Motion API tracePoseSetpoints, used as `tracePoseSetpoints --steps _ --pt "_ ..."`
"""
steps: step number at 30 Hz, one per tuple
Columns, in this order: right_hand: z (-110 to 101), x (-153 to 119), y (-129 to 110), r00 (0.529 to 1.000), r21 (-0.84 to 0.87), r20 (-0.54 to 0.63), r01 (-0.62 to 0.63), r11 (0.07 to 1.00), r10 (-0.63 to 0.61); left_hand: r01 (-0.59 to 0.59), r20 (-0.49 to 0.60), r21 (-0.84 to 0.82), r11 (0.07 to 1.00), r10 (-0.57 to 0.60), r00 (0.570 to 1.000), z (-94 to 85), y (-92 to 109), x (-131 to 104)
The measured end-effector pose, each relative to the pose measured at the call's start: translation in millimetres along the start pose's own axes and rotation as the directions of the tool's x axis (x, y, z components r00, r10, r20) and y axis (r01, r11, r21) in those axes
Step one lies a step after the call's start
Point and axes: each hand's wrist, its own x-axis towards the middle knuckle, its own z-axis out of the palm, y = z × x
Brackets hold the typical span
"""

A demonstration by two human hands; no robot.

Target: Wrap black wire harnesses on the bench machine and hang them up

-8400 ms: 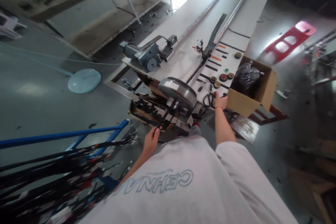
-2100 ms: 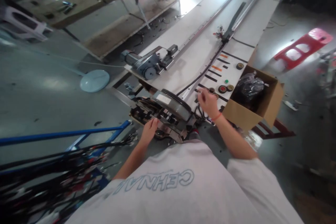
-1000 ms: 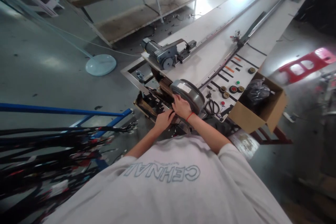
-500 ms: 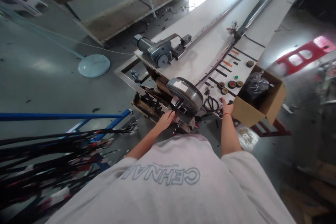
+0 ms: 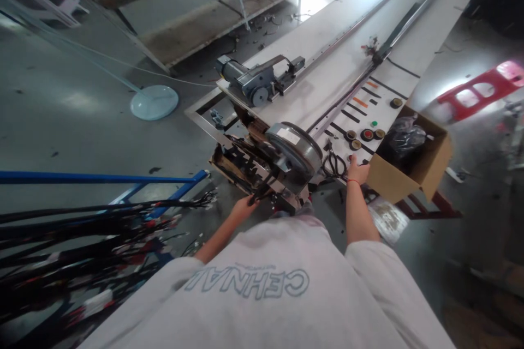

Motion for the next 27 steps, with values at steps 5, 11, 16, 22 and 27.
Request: tracePoseSetpoints --steps 5,11,16,22,27 --pt "1 2 1 1.0 0.02 -0.011 -0.008 1.0 0.009 0.043 -0.031 -0.063 0.997 -0.045 0.998 4.3 -36 -36" --pt "4 4 3 1.0 0.021 -0.032 0.003 1.0 -0.002 -0.141 -0.171 -0.231 0.963 0.102 0.98 -21.9 -14 -90" --pt "4 4 2 1.0 0.002 -0.018 -0.007 1.0 0.007 -0.152 -0.209 -0.271 0.951 0.096 0.973 -36.4 11 -91" --pt "0 1 0 1.0 0.024 -0.007 0.001 1.0 0.0 -0.169 -0.24 -0.26 0.951 0.106 0.965 -33.9 29 -68" --pt "1 1 1 1.0 0.037 -0.011 0.0 0.999 0.001 -0.212 -0.269 -0.252 0.944 0.142 0.953 -31.0 44 -51"
